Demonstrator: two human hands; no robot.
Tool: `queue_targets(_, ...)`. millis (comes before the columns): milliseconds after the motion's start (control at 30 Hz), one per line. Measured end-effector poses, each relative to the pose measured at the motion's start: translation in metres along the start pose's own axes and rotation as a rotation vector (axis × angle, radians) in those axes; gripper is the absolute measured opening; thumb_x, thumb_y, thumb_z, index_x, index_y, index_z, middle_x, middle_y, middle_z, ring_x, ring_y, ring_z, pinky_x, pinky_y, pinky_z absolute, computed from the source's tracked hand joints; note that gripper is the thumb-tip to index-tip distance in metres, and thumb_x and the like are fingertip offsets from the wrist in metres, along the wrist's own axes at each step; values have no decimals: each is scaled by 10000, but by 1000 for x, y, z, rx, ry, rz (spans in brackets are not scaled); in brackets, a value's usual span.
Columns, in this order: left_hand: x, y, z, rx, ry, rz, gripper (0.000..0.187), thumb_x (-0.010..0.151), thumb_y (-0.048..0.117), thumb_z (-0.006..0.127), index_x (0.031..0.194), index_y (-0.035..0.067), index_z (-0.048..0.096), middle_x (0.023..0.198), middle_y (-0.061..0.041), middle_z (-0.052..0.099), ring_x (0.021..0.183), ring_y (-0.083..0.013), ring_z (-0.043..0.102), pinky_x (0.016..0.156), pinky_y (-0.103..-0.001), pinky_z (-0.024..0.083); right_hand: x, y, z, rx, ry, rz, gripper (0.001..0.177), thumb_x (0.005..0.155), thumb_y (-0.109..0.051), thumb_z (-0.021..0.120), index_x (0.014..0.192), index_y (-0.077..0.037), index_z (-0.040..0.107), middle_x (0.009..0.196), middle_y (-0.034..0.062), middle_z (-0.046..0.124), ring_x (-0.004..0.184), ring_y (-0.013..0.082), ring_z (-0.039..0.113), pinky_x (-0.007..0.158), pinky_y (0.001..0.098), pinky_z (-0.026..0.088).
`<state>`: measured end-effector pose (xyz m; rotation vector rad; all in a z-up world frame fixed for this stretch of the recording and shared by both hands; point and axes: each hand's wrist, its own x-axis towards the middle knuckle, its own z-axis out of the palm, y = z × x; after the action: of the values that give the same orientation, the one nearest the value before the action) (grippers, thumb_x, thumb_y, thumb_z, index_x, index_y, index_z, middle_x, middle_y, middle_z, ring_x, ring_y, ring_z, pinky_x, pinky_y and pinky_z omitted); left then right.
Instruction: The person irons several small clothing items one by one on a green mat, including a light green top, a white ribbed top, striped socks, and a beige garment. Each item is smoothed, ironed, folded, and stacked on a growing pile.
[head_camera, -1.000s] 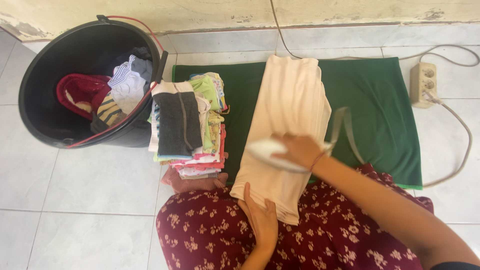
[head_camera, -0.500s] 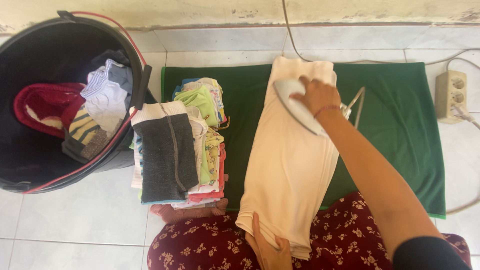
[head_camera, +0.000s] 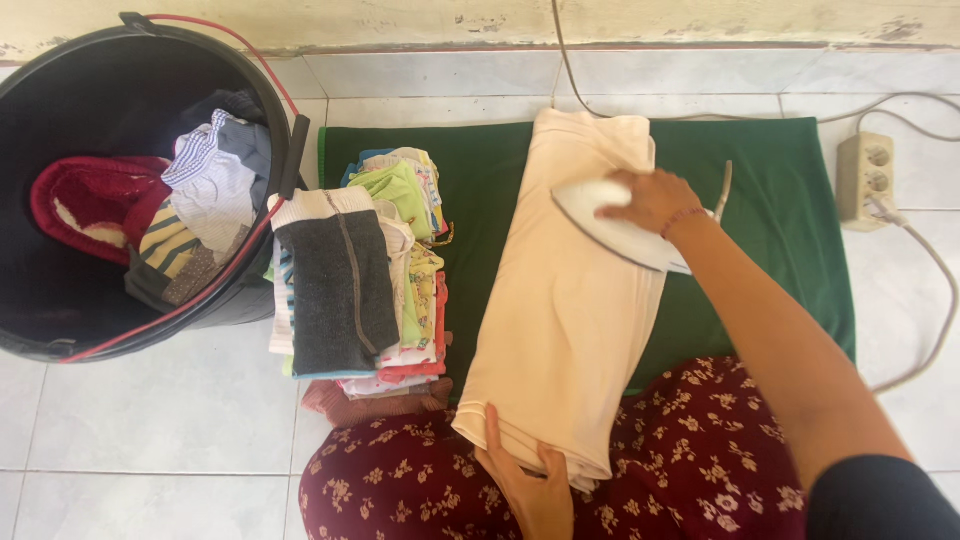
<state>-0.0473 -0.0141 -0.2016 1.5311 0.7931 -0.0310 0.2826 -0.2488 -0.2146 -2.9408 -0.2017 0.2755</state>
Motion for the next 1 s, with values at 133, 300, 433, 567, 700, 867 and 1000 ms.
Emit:
queue_targets(133, 0, 12, -1, -48, -20, 26, 909, 781, -114, 541, 1611, 160, 291, 1308, -187, 364, 1204, -330, 547, 946, -411, 546, -76, 22, 7, -68, -264, -1, 760, 734, -725, 679, 1393, -357, 591, 1018, 171, 761, 987, 395, 722, 913, 489, 566)
queue_targets(300, -3, 11, -6, 69, -36, 261, 829, 836, -29, 580, 1582, 90, 237, 1372, -231, 346, 1278, -386, 449, 1068, -481, 384, -145, 69, 25, -112, -239, -39, 678, 730, -727, 655, 1280, -329, 644, 1056, 79, 777, 959, 336, 743, 814, 468, 599)
queue_targets(433, -5, 14, -6, 91, -50, 377, 825, 852, -6, 585, 1588, 78, 222, 1400, -252, 340, 1322, -413, 416, 1101, -500, 342, -155, 112, 22, -188, -93, 269, 715, 779, -759, 663, 1197, -179, 669, 1054, 145, 772, 961, 337, 752, 851, 478, 587)
queue_targets(567, -8, 19, -3, 139, -71, 408, 827, 884, 5, 607, 1599, 74, 197, 1430, -256, 317, 1335, -408, 403, 1093, -494, 344, -160, 151, 12, 216, 470, 531, 739, 916, -632, 746, 1178, 41, 589, 1016, 302, 698, 951, 454, 683, 822, 518, 545)
queue_targets(700, -15, 26, 1, 25, -188, 225, 841, 895, 44, 541, 1631, 131, 143, 1493, -197, 231, 1234, -325, 501, 898, -404, 568, -163, 164, 20, 539, 818, 448, 583, 978, -455, 792, 1181, 47, 577, 1087, 262, 686, 997, 391, 668, 883, 457, 525)
queue_targets(867, -15, 28, -1, 21, -182, 378, 756, 949, 51, 521, 1607, 84, 150, 1505, -204, 230, 1168, -283, 538, 858, -357, 592, -161, 160, 53, 629, 763, 500, 644, 848, -385, 821, 1186, 77, 526, 1134, 267, 673, 1027, 357, 688, 882, 437, 540)
queue_targets(1000, -14, 26, -1, -83, -231, 325, 725, 957, 41, 463, 1608, 105, 148, 1481, -182, 238, 964, -242, 587, 838, -345, 637, -171, 169, 65, 592, 504, 711, 744, 870, -443, 816, 1246, 93, 463, 1175, 319, 644, 1073, 419, 666, 906, 466, 537)
